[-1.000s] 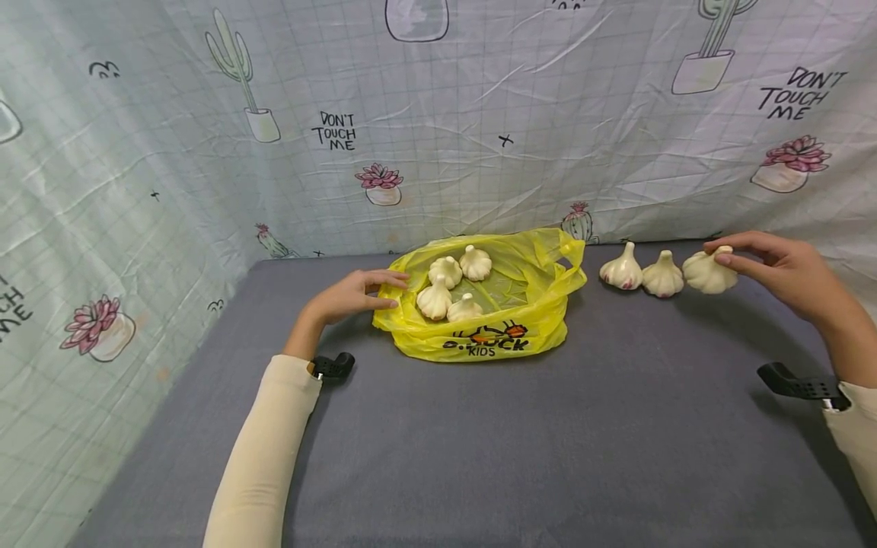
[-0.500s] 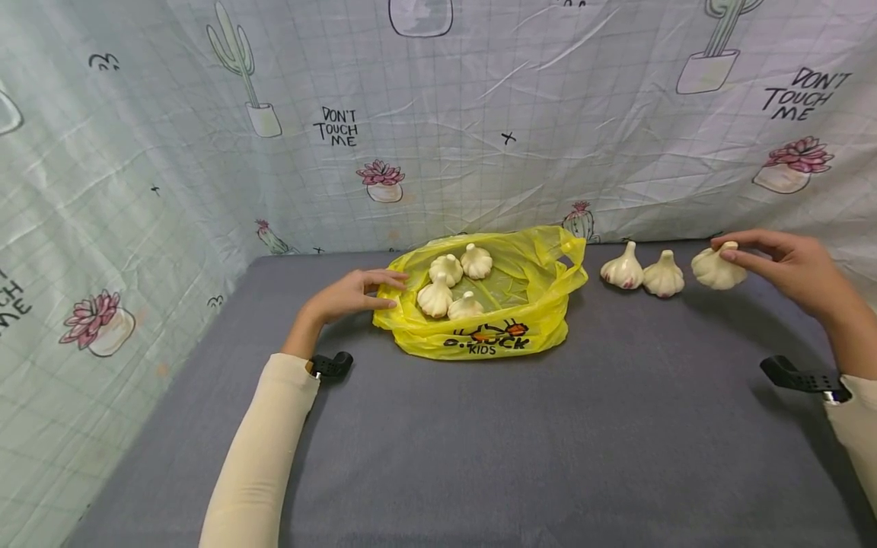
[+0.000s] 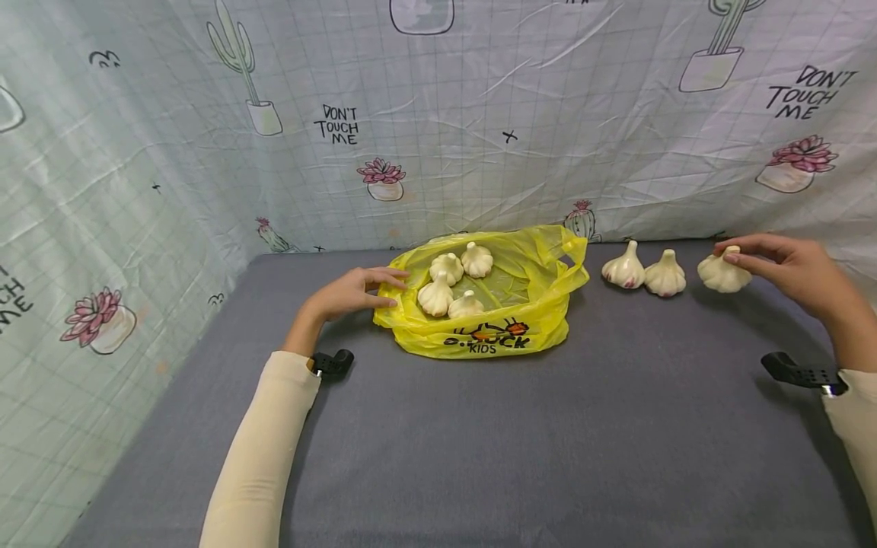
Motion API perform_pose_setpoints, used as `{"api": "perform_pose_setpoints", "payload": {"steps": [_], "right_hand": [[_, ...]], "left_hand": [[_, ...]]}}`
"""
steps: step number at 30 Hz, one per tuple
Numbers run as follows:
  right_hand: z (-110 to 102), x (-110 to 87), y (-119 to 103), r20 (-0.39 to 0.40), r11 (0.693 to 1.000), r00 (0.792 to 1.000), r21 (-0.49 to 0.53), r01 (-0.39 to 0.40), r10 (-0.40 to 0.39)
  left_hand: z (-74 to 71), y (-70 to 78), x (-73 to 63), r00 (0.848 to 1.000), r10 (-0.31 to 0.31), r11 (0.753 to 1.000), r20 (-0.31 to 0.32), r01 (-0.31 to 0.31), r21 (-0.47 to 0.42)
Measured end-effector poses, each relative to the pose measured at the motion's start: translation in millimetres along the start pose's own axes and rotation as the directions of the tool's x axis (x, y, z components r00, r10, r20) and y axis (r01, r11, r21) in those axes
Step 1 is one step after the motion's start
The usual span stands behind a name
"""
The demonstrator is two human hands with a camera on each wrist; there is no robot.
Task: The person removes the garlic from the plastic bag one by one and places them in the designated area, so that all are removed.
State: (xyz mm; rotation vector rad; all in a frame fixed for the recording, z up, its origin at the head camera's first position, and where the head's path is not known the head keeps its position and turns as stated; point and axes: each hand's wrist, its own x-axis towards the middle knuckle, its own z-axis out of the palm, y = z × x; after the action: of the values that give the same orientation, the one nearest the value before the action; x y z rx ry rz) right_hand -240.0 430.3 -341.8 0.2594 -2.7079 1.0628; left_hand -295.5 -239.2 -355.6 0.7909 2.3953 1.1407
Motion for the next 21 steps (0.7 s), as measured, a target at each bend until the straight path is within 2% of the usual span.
{"api": "perform_pose_setpoints", "payload": {"steps": [7,14,21], "right_hand": [[-1,5.1,11,0.042,0.999,0.998,0.011,-0.049,0.048],[-1,10.4,17,0.112,0.994,0.992,0.091,-0.065,0.055],[3,13.1,25,0.123,0.99,0.989,0.109,-0.091,0.078]], "left_hand": [[0.5,1.3,-1.5,1.0,-0.003,1.0,0.002,0.003,-0.002],[0.8,1.8,-2.3,1.0,0.007,1.0,-0.001,-0.007,-0.019],[0.4,-1.1,-0.5,1.0,0.014,1.0,0.004,-0.014,-0.011]]}}
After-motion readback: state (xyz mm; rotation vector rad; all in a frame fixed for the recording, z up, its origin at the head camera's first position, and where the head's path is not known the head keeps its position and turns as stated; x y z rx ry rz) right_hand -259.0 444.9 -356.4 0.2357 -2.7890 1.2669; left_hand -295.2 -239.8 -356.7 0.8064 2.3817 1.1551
